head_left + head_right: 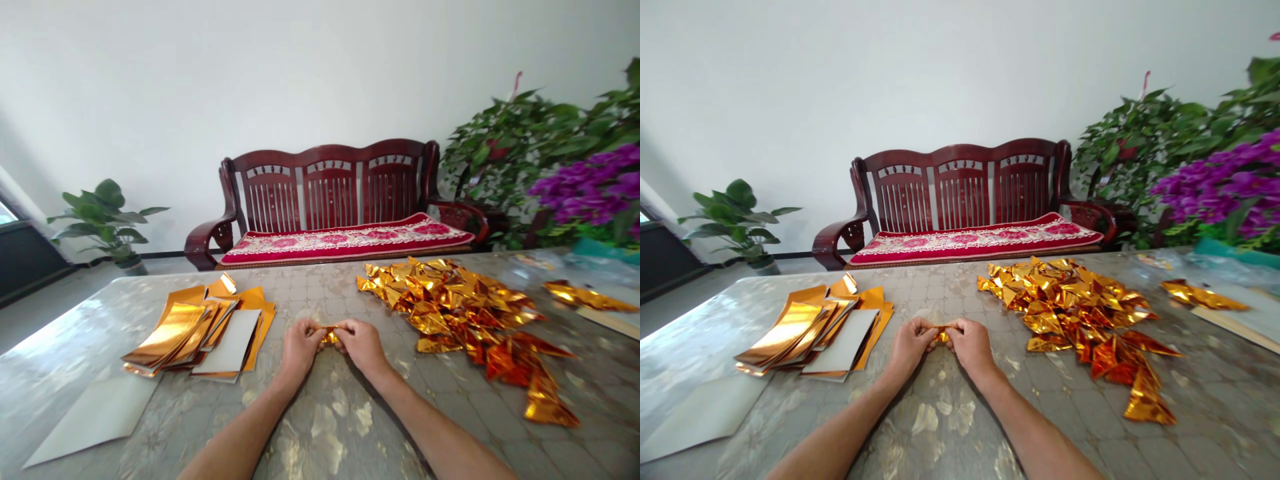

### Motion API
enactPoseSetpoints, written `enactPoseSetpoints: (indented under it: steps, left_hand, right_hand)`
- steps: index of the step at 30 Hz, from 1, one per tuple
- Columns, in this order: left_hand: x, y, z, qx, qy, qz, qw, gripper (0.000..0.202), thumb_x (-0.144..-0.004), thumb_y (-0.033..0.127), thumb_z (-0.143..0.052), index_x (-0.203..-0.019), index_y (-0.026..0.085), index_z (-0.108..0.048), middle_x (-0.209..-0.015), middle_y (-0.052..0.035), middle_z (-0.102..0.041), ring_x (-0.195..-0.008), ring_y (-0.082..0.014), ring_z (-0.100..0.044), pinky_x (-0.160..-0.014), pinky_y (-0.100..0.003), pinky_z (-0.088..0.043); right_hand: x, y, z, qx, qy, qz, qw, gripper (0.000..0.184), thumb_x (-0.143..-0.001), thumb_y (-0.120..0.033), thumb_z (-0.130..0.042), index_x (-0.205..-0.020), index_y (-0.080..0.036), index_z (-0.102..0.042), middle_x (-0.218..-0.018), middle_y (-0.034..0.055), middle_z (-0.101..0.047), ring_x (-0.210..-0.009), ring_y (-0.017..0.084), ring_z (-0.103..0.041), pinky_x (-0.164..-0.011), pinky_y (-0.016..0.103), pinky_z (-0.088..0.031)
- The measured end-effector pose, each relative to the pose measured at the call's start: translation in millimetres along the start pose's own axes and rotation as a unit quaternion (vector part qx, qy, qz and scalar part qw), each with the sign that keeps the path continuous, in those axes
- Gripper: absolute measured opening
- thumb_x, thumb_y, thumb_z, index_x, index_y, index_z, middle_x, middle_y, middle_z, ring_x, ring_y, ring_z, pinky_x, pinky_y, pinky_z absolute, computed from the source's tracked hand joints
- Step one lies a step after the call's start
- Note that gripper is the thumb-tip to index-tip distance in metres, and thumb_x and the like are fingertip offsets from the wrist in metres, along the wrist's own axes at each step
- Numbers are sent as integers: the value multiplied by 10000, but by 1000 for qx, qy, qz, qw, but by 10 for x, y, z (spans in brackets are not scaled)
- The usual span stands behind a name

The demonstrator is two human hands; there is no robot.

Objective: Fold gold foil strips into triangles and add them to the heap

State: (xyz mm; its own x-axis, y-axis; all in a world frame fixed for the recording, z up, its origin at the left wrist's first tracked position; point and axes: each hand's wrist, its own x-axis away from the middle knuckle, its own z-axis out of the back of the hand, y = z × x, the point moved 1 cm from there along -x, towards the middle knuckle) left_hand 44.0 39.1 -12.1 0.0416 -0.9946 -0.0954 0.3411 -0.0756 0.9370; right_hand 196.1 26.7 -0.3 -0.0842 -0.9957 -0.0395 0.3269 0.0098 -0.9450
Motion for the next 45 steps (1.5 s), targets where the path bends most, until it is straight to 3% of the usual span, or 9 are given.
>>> enactPoseSetpoints:
  steps: [6,13,18,22,25,28,31,35,45]
  left_hand:
    - [12,22,46,28,-23,-26,999,251,-810,301,-523,-863,167,-728,-709,-43,-714,-608,-177,-665,-579,-267,-515]
    - [1,-3,14,43,-56,-8,997,269,-835,279,-502,-884,173,-744,-616,-34,-694,-573,-187,-679,-566,-283,-539]
    - [-71,-27,41,63,-59,47,995,233,-818,199,-499,-887,156,-717,-589,-10,-677,-522,-145,-650,-531,-228,-502]
    - [-113,-26,88,53,-58,81,994,338,-795,114,-482,-1081,124,-661,-577,3,-678,-493,-120,-628,-530,-201,-485]
    - [-123,-8,96,61,-48,93,993,427,-790,104,-506,-1210,108,-577,-563,16,-671,-469,-116,-613,-508,-190,-471]
    - [-116,36,104,97,-55,112,987,400,-825,167,-531,-1219,98,-537,-576,10,-670,-479,-119,-619,-503,-191,-480]
    - [-100,87,142,149,-70,115,980,351,-880,356,-536,-1126,109,-574,-626,-23,-686,-521,-133,-646,-504,-201,-498]
    - [-81,103,191,209,-77,127,967,554,-886,604,-479,-1023,89,-631,-661,-80,-705,-551,-150,-667,-527,-218,-523]
    - [-43,65,182,231,-72,88,966,720,-835,722,-466,-1012,60,-688,-710,-108,-720,-574,-142,-659,-528,-213,-523]
  right_hand:
    - [-8,23,17,93,2,79,993,423,-842,-216,-471,-1183,-203,-720,-907,63,-777,-717,188,-719,-673,266,-524]
    - [23,-39,41,198,0,130,972,392,-880,-186,-465,-1154,-244,-739,-734,52,-762,-698,194,-702,-724,277,-491]
    - [-10,-57,88,150,-6,115,982,363,-860,-232,-487,-1119,-228,-742,-824,51,-770,-671,180,-693,-689,265,-488]
    - [-57,-24,175,76,-45,97,991,444,-850,-230,-430,-1224,-201,-668,-703,9,-725,-600,158,-669,-620,239,-474]
    - [-85,25,213,66,-63,105,990,500,-752,-154,-443,-1188,-219,-679,-780,-3,-729,-605,140,-656,-615,225,-469]
    - [-102,59,210,95,-56,131,985,547,-656,-106,-485,-1143,-213,-709,-880,22,-746,-653,151,-658,-643,236,-483]
    - [-110,62,191,90,-63,141,984,453,-712,-141,-497,-1097,-193,-730,-809,30,-745,-666,174,-669,-636,250,-492]
    - [-114,62,181,59,-60,98,992,377,-746,-199,-517,-1053,-177,-735,-711,17,-730,-579,175,-659,-557,246,-479]
    - [-122,90,172,92,-18,129,987,328,-770,-240,-581,-1054,-190,-739,-760,17,-721,-661,178,-650,-649,266,-480]
